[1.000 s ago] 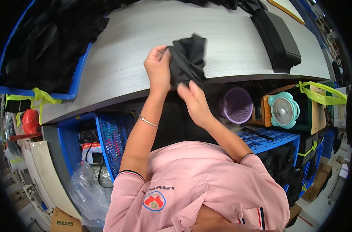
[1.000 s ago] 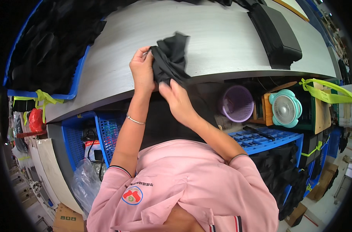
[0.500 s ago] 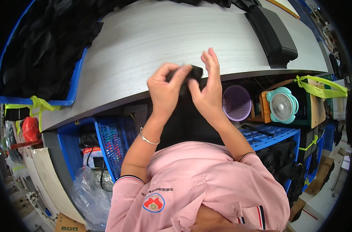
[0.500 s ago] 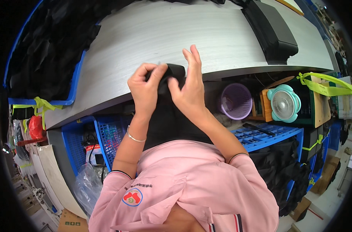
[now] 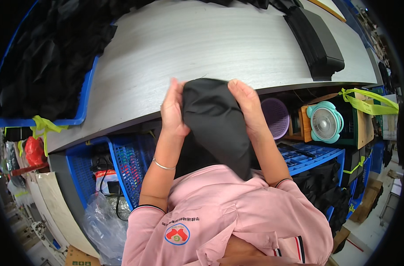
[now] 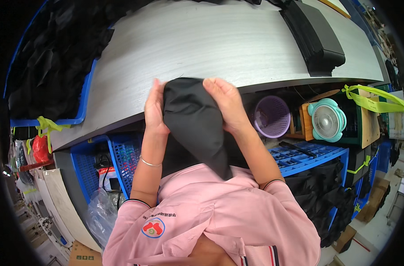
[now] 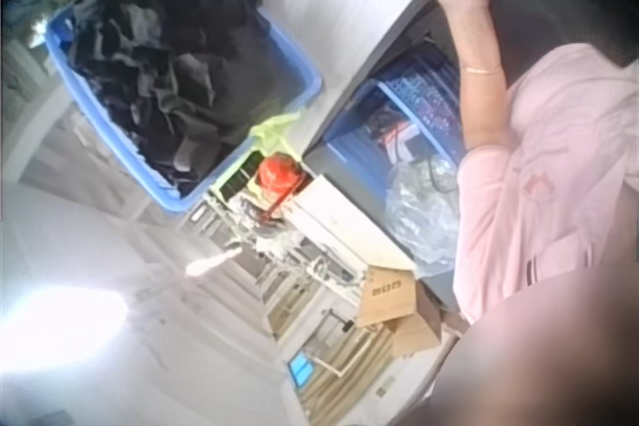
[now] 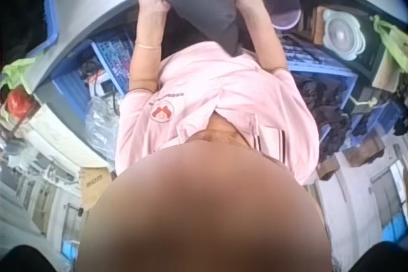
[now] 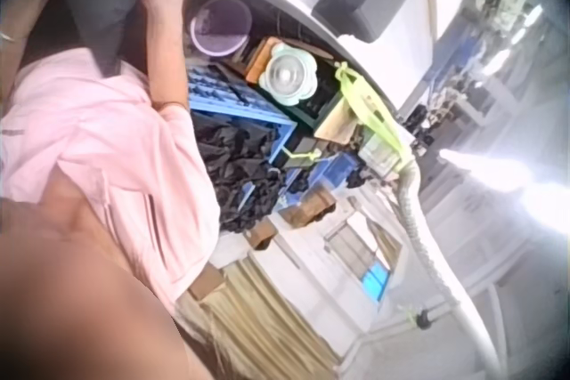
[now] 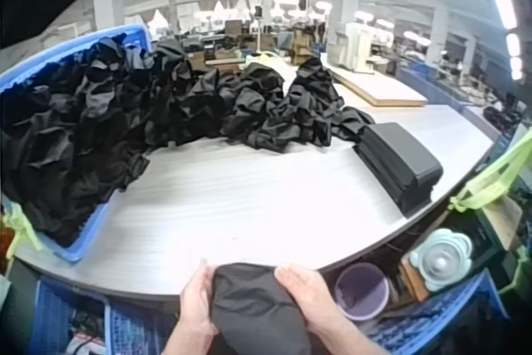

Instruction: The recorder is folding and checking black fabric components at a workstation.

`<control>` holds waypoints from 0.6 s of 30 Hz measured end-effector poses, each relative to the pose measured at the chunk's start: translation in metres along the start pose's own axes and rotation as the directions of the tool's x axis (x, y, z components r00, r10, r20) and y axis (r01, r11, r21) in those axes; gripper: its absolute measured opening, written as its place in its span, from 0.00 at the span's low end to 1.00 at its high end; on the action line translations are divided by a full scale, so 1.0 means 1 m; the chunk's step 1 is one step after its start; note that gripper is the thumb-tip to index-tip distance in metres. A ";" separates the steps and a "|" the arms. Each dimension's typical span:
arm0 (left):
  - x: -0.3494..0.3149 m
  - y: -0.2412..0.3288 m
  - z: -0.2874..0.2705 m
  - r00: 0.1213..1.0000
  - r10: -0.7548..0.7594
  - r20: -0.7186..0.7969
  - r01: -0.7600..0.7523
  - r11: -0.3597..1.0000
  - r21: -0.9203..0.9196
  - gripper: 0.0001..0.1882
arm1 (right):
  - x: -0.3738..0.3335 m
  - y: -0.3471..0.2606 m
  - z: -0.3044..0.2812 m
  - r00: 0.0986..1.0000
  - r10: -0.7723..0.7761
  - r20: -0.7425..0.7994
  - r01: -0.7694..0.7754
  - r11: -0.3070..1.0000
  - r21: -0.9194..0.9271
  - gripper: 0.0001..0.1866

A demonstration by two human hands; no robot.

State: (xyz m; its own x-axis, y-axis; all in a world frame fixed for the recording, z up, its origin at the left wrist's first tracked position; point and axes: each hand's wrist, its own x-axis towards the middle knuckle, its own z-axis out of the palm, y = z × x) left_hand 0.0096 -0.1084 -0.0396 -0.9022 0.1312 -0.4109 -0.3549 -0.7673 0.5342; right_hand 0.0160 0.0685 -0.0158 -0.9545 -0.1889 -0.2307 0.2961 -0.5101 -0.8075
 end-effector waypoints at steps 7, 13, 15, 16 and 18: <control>-0.043 -0.058 -0.021 0.764 -0.424 0.486 0.534 0.838 -0.109 0.19 | 0.017 0.041 -0.005 0.991 0.089 0.099 -0.057 0.956 -0.289 0.13; -0.050 -0.068 -0.019 0.697 -0.627 0.347 0.501 0.772 0.391 0.17 | -0.022 0.073 -0.005 0.857 0.356 0.374 -0.265 0.925 -0.272 0.10; -0.050 -0.062 -0.001 0.835 -0.436 0.336 0.206 0.814 0.544 0.19 | -0.027 0.082 -0.005 0.859 0.363 0.361 -0.262 0.918 -0.298 0.10; -0.049 -0.059 0.011 0.897 -0.264 0.356 -0.006 0.797 0.604 0.20 | -0.028 0.087 -0.004 0.864 0.360 0.352 -0.256 0.916 -0.310 0.10; -0.045 -0.051 0.037 0.911 0.053 0.408 -0.321 0.713 0.624 0.23 | -0.027 0.099 -0.001 0.877 0.357 0.320 -0.248 0.909 -0.335 0.10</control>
State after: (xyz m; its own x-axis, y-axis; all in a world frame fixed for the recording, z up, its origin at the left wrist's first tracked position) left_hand 0.0590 -0.0514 -0.0212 -0.9411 0.3352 -0.0445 -0.1163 -0.1972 0.9734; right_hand 0.0708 0.0238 -0.0906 -0.7205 -0.6166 -0.3172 0.4939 -0.1353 -0.8589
